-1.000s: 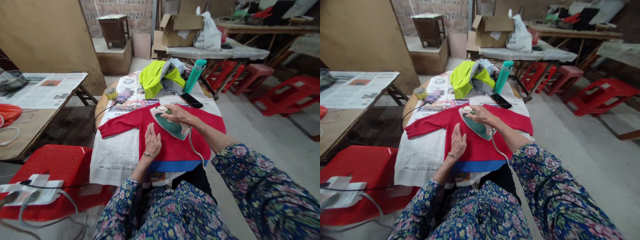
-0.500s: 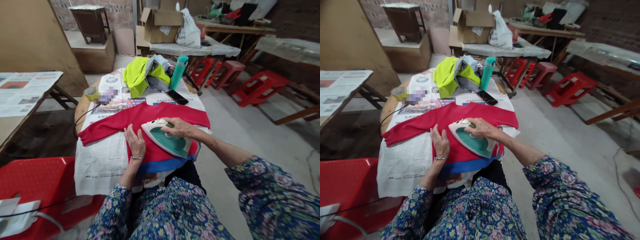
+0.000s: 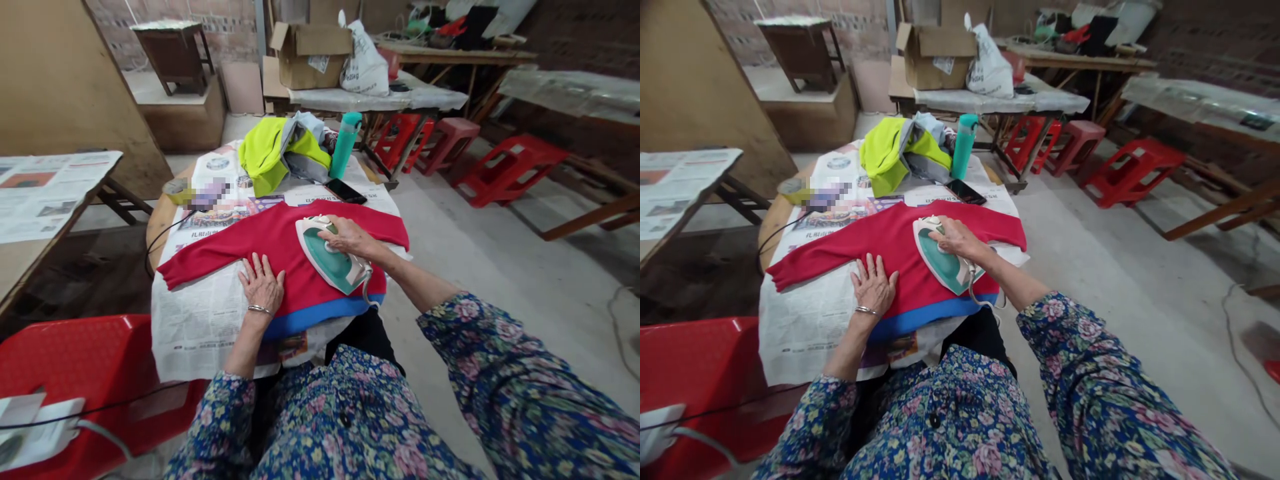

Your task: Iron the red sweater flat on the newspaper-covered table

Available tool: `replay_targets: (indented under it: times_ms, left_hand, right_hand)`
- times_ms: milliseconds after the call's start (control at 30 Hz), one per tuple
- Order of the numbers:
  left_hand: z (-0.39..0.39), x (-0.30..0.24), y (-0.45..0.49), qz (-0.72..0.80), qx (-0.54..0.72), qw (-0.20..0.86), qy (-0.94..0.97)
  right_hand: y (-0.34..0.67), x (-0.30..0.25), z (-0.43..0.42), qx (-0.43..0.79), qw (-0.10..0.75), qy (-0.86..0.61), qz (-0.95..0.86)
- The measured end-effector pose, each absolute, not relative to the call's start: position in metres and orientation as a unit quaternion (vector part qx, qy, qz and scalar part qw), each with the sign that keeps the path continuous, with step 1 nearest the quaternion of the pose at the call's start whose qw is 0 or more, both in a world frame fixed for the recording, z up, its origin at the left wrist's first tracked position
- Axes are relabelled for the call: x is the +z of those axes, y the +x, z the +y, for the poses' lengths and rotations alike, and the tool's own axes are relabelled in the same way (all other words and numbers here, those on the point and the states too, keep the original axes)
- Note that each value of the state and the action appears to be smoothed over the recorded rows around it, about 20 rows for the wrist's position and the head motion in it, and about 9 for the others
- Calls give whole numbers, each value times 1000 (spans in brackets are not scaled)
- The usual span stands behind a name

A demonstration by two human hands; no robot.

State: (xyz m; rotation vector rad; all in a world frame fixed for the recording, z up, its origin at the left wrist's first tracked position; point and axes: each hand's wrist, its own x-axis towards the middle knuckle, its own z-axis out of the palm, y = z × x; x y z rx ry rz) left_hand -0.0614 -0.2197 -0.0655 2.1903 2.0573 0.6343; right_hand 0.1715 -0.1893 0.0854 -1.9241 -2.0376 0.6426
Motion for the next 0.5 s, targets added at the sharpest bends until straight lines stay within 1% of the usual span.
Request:
replay_targets:
  times_ms: [133,233,367,500]
  left_hand:
    - [-220,-60,-94,640,132,38,756]
    - [-221,-56,-113,618,100,41,778]
    - [-223,-57,-126,590,118,43,797]
    - [-226,-61,-130,588,148,54,793]
  right_hand:
    - [181,83,-226,265,113,-627,-724]
    - [198,80,-262,286,103,-605,-736]
    - [223,81,-289,290,116,-624,-716]
    - [236,85,-275,250,142,-687,-668]
